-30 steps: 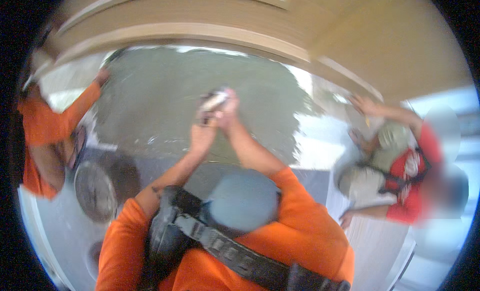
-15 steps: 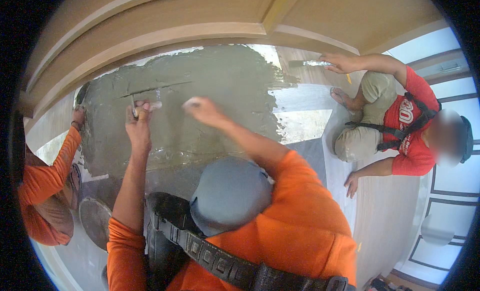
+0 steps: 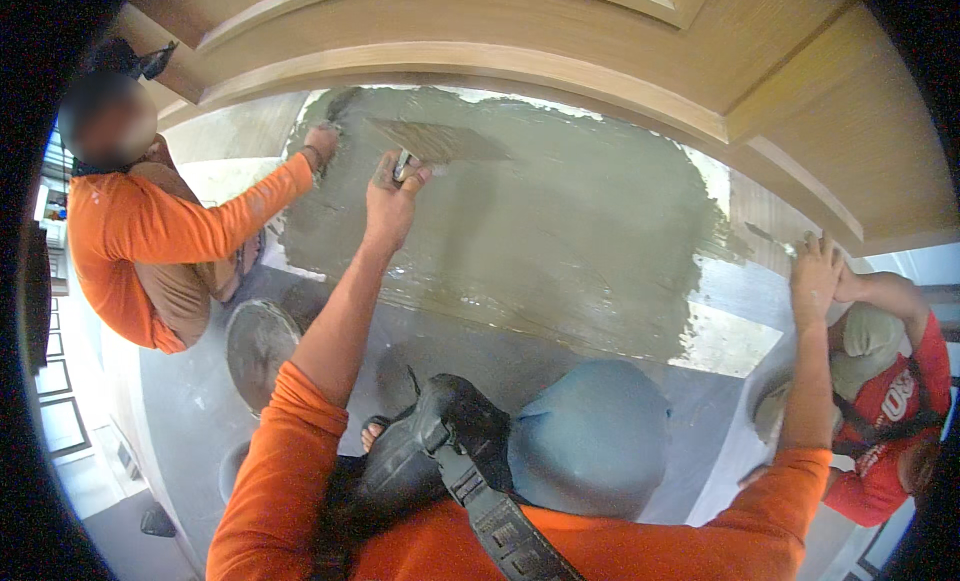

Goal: The person applies wet cement to a floor surface using a trowel, smoothing and leveling the material. Two other workers are also applying cement nearby.

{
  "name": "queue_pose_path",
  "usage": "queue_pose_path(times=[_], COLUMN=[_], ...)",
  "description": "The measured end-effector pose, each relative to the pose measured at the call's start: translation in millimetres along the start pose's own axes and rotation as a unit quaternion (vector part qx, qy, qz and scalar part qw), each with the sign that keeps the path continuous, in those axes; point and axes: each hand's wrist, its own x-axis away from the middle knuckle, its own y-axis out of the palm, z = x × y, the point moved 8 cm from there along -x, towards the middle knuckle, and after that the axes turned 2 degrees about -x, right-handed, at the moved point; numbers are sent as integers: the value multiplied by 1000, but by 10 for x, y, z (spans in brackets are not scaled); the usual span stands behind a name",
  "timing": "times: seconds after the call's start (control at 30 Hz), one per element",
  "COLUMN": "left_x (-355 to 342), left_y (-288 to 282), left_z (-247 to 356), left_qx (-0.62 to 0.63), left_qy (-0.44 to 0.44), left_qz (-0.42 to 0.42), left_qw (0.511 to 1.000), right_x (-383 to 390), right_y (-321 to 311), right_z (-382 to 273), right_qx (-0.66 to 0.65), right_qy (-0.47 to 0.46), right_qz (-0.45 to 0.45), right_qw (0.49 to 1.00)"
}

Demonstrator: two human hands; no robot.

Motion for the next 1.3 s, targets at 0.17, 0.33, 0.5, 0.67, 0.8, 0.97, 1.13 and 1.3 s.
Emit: queue_pose_path(times=[0.17, 0.33, 0.5, 0.67, 0.8, 0.97, 1.13, 1.3], left_x=[-85, -272, -436, -555, -552, -564, -681, -862], left_y=[-76, 35, 82, 47, 12, 128, 209, 134], left_z=[166, 236, 301, 284, 244, 300, 425, 323], left_qx=[-76, -129, -180, -193, -147, -188, -92, -55], left_qy=[41, 76, 105, 120, 107, 99, 71, 38], left_qz=[6, 9, 4, -17, -26, -25, -39, -41], left_qw=[996, 989, 978, 974, 983, 977, 992, 997], right_x=[-61, -266, -119, -151, -358, -775, -1274, -1721], right_y=[-558, -788, -2221, -2634, -2477, -1860, -1435, -1123], right_z=[-445, -2173, -3379, -3910, -4181, -4541, -4753, -4711], right_qx=[-161, -585, -788, -787, -784, -766, -750, -716], right_qy=[-3, 71, -168, -226, -233, -190, -165, -54], right_qz=[158, -18, 73, 111, 102, 111, -23, -101], right_qw=[974, 807, 587, 563, 567, 604, 640, 688])
